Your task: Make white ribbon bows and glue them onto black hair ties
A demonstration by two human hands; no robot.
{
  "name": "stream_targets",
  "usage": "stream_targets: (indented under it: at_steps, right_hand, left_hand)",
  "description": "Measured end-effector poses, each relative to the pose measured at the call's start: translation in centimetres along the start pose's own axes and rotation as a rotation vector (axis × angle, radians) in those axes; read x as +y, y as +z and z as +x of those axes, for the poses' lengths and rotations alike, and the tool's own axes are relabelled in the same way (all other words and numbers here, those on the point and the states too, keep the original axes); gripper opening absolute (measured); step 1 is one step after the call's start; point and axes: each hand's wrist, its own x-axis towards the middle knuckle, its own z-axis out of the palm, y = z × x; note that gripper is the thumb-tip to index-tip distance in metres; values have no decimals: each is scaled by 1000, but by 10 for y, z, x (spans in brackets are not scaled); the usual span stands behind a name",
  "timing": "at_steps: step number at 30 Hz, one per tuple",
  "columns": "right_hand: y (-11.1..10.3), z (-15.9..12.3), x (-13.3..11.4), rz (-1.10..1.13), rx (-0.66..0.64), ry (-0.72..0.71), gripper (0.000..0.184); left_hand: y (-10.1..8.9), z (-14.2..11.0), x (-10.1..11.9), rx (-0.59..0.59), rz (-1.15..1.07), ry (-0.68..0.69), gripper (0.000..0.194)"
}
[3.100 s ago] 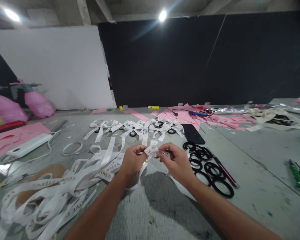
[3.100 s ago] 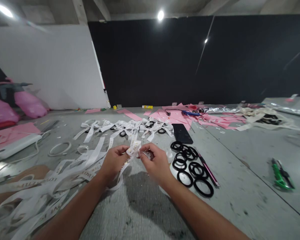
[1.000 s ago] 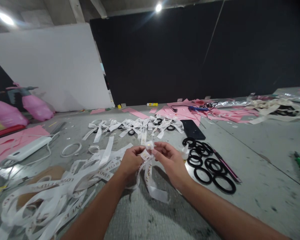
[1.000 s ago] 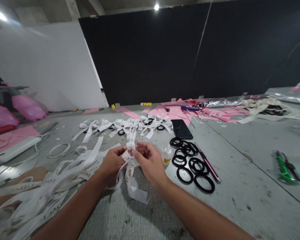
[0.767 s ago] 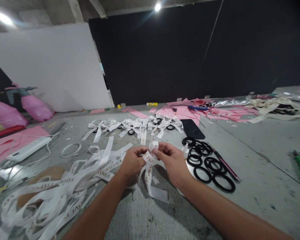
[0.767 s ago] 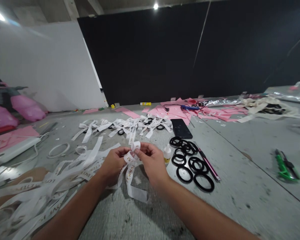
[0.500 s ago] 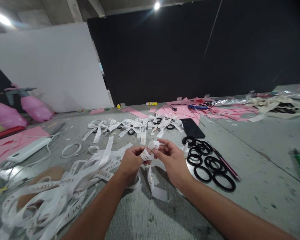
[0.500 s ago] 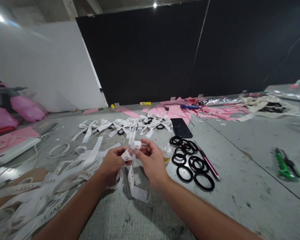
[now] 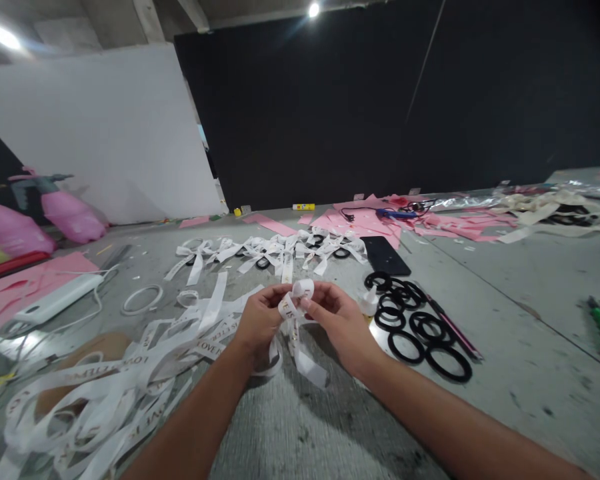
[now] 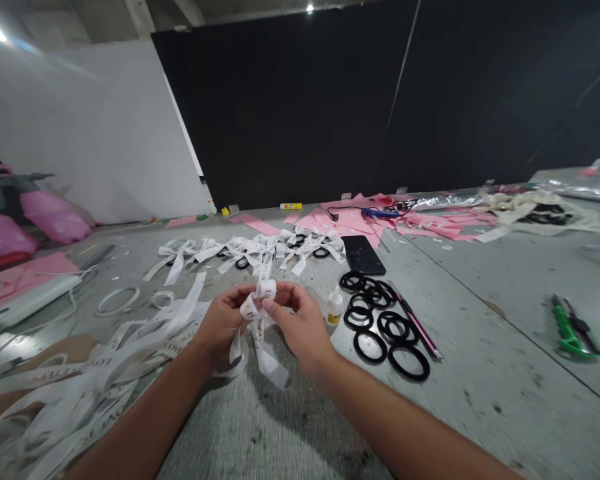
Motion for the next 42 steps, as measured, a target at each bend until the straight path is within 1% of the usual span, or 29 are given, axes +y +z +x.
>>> stream_targets:
  at_steps: [3, 5, 7, 9, 12, 17, 19, 21, 24, 26, 29, 34, 37, 39, 42]
  right_hand:
    - [2, -3, 1, -22, -87, 132, 39]
    - [4, -5, 3, -22, -127, 189, 42]
    - [4, -5, 4, -8, -120, 194, 44]
    - [3, -4, 7, 20, -85, 200, 46]
    - [1, 0, 10, 84, -26, 224, 43]
    - [-1, 4, 8, 113, 48, 214, 30]
    - [0, 3, 4, 84, 50, 235, 27]
    - [1, 0, 1, 8, 16, 225, 29]
    - [1, -2, -1, -64, -23, 152, 30]
    - [0, -1, 1, -62, -8, 134, 29]
    - [-2, 1, 2, -62, 42, 147, 31]
    - [-2, 1, 2, -124, -5, 131, 28]
    - [-1, 0, 1, -147, 16, 113, 27]
    - [-1, 0, 1, -145, 37, 112, 28]
    - [-2, 1, 0, -162, 62, 121, 29]
  left_hand:
    - [-1, 1, 1, 15, -14, -1, 43]
    - [-1, 2, 1, 31, -11, 4, 43]
    - [-1, 2, 2, 62, -8, 19, 47]
    - [-1, 3, 2, 84, -6, 13, 53]
    - [-1, 4, 0, 88, 4, -11, 57]
    - [-2, 5, -3, 76, 12, 35, 46]
    - [-2, 4, -2, 61, 20, 28, 43]
    - [-2, 3, -2, 51, 28, 24, 43]
    - [-1, 2, -1, 35, 21, 13, 42]
    - [-1, 2, -2, 17, 13, -4, 41]
    - [0, 2, -3, -12, -1, -17, 43]
    - [1, 1, -1, 2, -12, -22, 47]
    - [1, 1, 0, 0, -26, -22, 48]
    - [2, 1, 0, -19, -21, -42, 46]
    - [1, 0, 0, -51, 58, -104, 36]
